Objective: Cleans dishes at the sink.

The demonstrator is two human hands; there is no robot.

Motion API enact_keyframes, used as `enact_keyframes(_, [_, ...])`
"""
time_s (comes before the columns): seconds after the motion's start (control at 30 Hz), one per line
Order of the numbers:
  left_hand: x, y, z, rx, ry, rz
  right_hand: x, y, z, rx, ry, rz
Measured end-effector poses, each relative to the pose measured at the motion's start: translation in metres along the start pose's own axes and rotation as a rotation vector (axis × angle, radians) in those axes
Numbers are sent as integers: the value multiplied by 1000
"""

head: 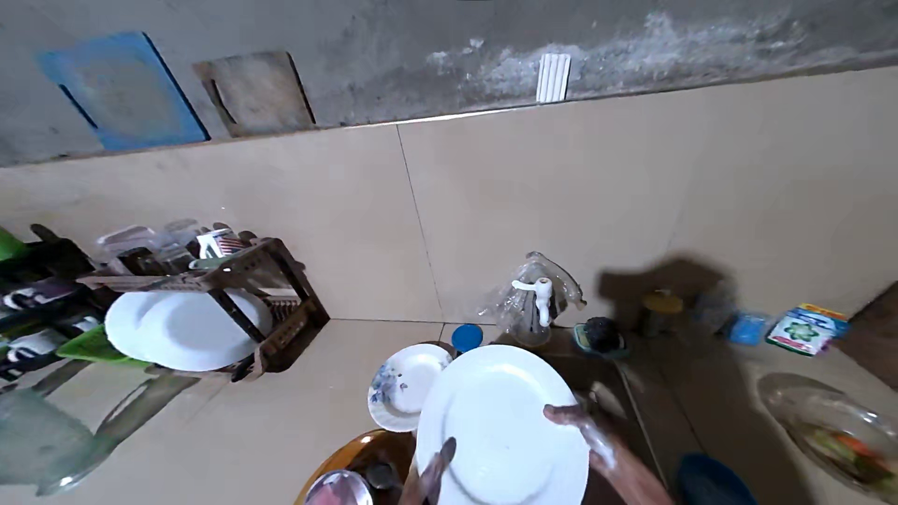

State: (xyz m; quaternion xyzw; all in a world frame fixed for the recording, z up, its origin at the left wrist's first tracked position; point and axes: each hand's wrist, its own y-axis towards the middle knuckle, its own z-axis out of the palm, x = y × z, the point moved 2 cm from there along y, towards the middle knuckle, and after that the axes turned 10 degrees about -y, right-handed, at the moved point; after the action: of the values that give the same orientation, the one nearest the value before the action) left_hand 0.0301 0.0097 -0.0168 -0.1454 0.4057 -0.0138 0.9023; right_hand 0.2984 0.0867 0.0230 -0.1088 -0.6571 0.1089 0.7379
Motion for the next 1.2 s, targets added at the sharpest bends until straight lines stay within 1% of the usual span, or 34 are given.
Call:
enact_keyframes(0.03, [-9, 9, -1, -26, 29, -4, 9, 8, -1, 17, -70, 14])
enact_keyframes(0.07, [-13, 18, 1, -63, 70, 31, 16, 15, 1, 16, -124, 25])
enact_keyframes(0.13, [-15, 29, 10, -157, 131, 139, 20, 22, 9, -53, -131, 24])
enact_keyframes(0.2, [-10, 31, 21, -269, 100, 232, 5, 19, 18, -179, -7, -45])
enact_keyframes(0.27, [4, 31, 33, -347, -7, 294, -13, 2, 42, -332, 166, -110])
enact_keyframes(0.3, [15, 28, 40, -373, -62, 292, -21, -14, 61, -403, 232, -101])
enact_keyframes(0.37, [43, 21, 57, -402, -211, 251, -37, -40, 95, -459, 299, -44])
enact_keyframes(0.4, [55, 17, 65, -397, -282, 231, -42, -44, 102, -447, 301, -27])
enact_keyframes(0.43, [63, 13, 69, -390, -324, 210, -44, -42, 100, -442, 281, -14])
enact_keyframes(0.5, [62, 5, 59, -316, -278, 133, -39, -27, 72, -373, 197, -12])
enact_keyframes(0.57, [41, 10, 33, -192, -142, 53, -28, -8, 34, -198, 114, 4])
enact_keyframes(0.63, [9, 19, 13, -77, -21, -9, -18, 8, 7, -45, 90, 27])
enact_keyframes(0.7, [-15, 29, 7, -61, 78, -38, -7, 17, -2, 56, 88, 31])
enact_keyframes(0.73, [-22, 33, 9, -60, 93, -55, -4, 19, -2, 73, 79, 35])
enact_keyframes(0.87, [-30, 33, 11, -44, 141, -95, -6, 19, -1, 71, 47, 68])
enact_keyframes(0.93, [-27, 24, 12, -6, 182, -80, -9, 19, -8, 32, -24, 34])
enact_keyframes(0.97, [-25, 19, 13, 20, 192, -66, -11, 22, -14, -19, -111, -27])
enact_keyframes(1.0, [-22, 15, 15, 47, 186, -44, -16, 30, -23, -116, -246, -124])
enact_keyframes(1.07, [-12, 7, 18, 79, 177, 3, -19, 37, -39, -364, -528, -305])
enact_keyframes(1.1, [-7, 6, 20, 81, 187, 23, -16, 33, -39, -459, -594, -369])
enact_keyframes(1.13, [-2, 8, 21, 91, 200, 39, -9, 22, -32, -508, -644, -419])
enact_keyframes(1.17, [5, 11, 19, 110, 211, 57, -4, 3, -18, -478, -683, -450])
enact_keyframes(1.2, [14, 14, 15, 121, 220, 79, -4, -20, 3, -386, -717, -476])
